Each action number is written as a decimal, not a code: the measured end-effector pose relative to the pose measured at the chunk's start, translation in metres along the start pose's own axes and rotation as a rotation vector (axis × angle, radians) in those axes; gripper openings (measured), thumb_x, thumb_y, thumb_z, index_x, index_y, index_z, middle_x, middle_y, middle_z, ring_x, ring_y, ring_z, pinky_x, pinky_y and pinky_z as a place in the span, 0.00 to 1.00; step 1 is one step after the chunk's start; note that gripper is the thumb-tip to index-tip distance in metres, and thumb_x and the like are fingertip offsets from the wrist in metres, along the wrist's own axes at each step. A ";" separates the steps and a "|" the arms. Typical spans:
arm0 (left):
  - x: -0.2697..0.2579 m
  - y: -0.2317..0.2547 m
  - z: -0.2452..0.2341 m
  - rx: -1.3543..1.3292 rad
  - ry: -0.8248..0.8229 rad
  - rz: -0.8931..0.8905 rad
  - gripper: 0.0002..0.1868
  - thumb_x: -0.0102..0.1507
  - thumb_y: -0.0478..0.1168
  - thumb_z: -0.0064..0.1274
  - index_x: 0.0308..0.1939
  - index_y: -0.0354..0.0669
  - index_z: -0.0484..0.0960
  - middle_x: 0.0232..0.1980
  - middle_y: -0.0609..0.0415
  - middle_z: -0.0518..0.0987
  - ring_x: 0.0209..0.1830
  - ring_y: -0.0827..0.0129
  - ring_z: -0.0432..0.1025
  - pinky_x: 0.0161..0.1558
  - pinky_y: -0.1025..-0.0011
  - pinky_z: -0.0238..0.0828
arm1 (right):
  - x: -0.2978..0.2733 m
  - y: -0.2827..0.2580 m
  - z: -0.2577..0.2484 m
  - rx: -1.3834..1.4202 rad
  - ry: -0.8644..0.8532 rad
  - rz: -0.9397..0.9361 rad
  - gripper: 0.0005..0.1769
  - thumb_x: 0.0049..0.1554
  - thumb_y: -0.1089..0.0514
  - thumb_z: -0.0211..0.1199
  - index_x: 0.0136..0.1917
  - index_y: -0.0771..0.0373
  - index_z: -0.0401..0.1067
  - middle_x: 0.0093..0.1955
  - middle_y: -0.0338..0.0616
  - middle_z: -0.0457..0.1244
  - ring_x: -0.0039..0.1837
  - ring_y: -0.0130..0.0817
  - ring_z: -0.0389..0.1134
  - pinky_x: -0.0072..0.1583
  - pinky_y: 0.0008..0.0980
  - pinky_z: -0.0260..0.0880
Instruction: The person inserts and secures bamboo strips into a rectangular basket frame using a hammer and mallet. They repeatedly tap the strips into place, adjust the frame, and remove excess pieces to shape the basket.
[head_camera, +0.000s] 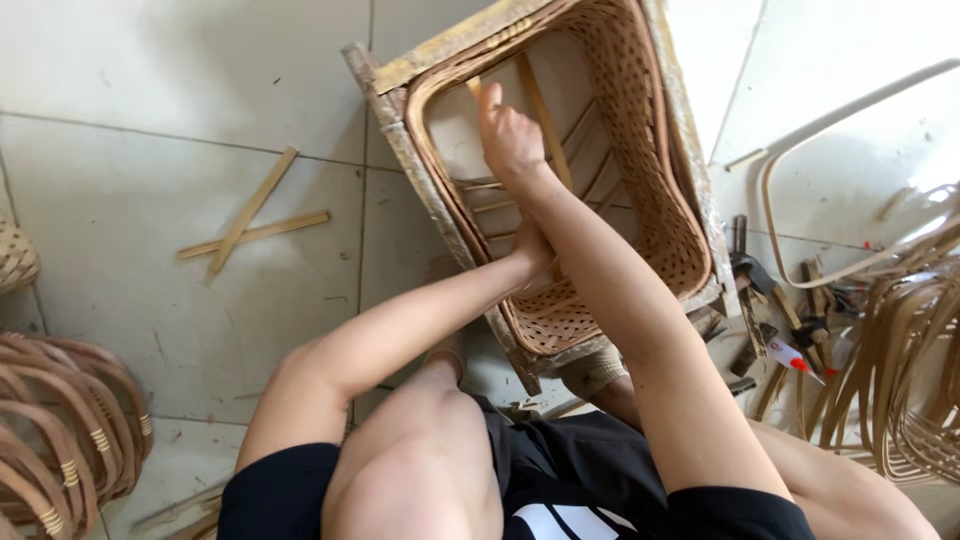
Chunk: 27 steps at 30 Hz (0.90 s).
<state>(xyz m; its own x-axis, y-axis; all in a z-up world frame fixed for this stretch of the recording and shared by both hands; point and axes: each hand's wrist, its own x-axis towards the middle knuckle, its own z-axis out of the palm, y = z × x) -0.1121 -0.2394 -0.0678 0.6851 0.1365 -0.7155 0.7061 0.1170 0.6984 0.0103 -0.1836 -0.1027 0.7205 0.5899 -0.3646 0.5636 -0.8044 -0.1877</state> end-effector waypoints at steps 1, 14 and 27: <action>0.004 -0.001 -0.002 -0.014 -0.003 -0.018 0.24 0.69 0.38 0.37 0.69 0.35 0.58 0.51 0.41 0.77 0.44 0.59 0.73 0.45 0.60 0.73 | 0.004 0.002 0.008 -0.012 0.015 -0.002 0.32 0.54 0.64 0.60 0.68 0.75 0.52 0.42 0.60 0.70 0.43 0.52 0.75 0.41 0.42 0.77; 0.013 0.006 0.003 -0.137 -0.058 -0.078 0.23 0.68 0.43 0.42 0.65 0.38 0.62 0.52 0.45 0.77 0.45 0.61 0.74 0.45 0.61 0.75 | 0.040 0.035 0.065 -0.149 -0.082 0.154 0.12 0.65 0.60 0.58 0.58 0.67 0.61 0.46 0.60 0.71 0.47 0.47 0.76 0.45 0.41 0.79; 0.023 -0.002 0.002 -0.172 -0.071 -0.095 0.22 0.67 0.47 0.46 0.61 0.41 0.66 0.53 0.49 0.77 0.47 0.62 0.75 0.44 0.61 0.77 | 0.051 0.029 0.080 -0.042 -0.126 0.133 0.14 0.61 0.60 0.56 0.58 0.67 0.60 0.48 0.59 0.71 0.51 0.52 0.75 0.50 0.48 0.77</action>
<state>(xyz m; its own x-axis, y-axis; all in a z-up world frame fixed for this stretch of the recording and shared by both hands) -0.0975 -0.2390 -0.0852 0.6322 0.0477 -0.7734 0.7312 0.2934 0.6158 0.0306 -0.1824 -0.1993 0.7347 0.4631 -0.4958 0.4852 -0.8695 -0.0932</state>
